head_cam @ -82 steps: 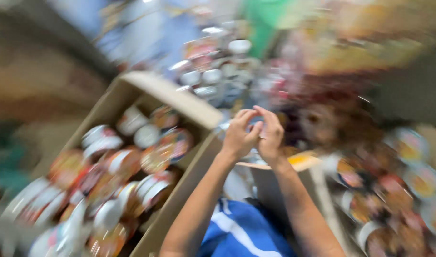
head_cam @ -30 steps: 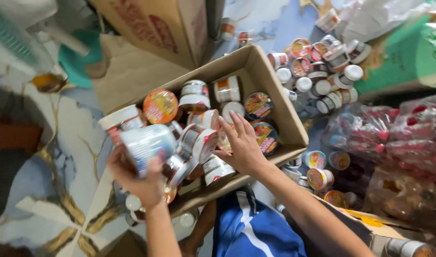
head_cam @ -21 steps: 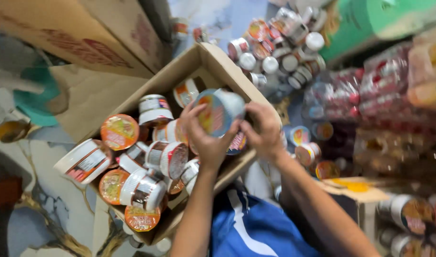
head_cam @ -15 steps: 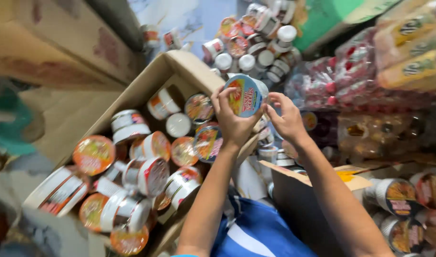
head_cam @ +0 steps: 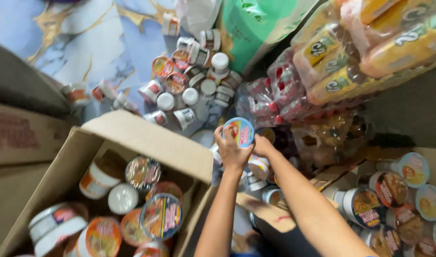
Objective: Organize cup noodles from a box into a cardboard display tray on the floor.
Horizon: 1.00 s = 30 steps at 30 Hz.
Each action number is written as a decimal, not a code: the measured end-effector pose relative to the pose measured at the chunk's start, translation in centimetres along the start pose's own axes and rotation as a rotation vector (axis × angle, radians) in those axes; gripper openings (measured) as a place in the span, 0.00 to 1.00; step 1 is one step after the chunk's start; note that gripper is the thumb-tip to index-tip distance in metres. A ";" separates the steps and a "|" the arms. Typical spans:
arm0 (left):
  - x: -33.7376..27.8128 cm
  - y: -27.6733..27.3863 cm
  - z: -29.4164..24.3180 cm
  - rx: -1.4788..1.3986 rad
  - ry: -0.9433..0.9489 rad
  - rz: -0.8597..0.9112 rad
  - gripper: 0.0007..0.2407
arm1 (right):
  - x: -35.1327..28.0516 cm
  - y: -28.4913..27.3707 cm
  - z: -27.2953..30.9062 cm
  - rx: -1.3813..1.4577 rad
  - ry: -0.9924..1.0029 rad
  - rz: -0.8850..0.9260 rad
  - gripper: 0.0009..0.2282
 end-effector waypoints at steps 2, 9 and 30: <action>0.3 0.8 0.6 -0.022 -0.056 0.041 0.33 | 0.7 2.2 -2.0 0.071 0.137 -0.021 0.27; 1.4 0.6 2.2 -0.086 -0.014 0.105 0.34 | 3.2 10.0 -5.4 0.253 0.477 0.087 0.36; 0.9 2.8 5.9 -0.092 -0.273 0.226 0.34 | 3.1 12.0 -3.0 -0.237 0.455 0.246 0.39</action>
Point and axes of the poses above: each hand's wrist, its own x-axis towards the middle knuckle, its own y-axis out of the palm, z = x × y, the point moved 1 cm from there along x, towards the middle knuckle, and after that the axes turned 5 degrees about -y, right-handed, at the moved point
